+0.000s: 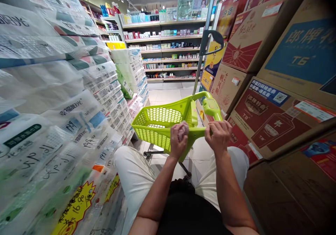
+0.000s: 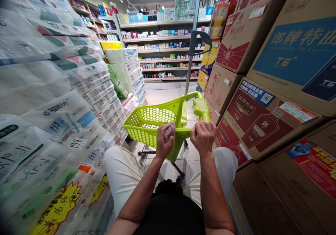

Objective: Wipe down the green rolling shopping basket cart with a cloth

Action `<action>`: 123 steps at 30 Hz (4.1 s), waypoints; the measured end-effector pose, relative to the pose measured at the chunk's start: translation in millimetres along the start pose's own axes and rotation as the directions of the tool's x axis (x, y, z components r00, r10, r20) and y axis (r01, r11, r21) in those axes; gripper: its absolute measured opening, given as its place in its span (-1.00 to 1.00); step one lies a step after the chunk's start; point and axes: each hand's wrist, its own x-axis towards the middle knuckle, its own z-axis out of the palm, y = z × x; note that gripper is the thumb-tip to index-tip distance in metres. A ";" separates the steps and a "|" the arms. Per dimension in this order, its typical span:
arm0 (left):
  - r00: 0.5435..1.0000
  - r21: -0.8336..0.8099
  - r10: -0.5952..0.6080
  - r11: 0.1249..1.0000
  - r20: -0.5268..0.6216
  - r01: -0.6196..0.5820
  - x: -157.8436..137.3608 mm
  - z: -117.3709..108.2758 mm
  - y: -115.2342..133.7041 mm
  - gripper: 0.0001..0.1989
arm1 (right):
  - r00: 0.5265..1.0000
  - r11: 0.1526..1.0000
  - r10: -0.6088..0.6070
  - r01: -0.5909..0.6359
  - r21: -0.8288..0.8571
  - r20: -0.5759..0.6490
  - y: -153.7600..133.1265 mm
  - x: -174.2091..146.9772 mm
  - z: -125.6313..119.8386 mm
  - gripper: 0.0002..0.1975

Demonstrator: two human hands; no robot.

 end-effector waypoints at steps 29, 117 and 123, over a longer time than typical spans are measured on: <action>0.975 0.265 -0.151 0.959 0.165 0.104 27.1 -68.8 -60.0 -0.52 | 0.978 0.994 -0.071 0.085 -0.067 0.198 -57.3 -12.4 38.8 -0.79; 0.982 0.092 0.004 0.996 0.189 -0.022 -24.5 44.6 -19.1 -0.43 | 0.999 0.997 0.036 -0.033 -0.067 0.039 0.0 -13.1 15.2 -0.64; 0.984 0.111 0.132 0.983 0.121 -0.146 -17.5 54.4 -29.0 -0.40 | 0.988 0.999 -0.028 0.032 -0.025 0.155 17.0 9.7 28.2 -0.71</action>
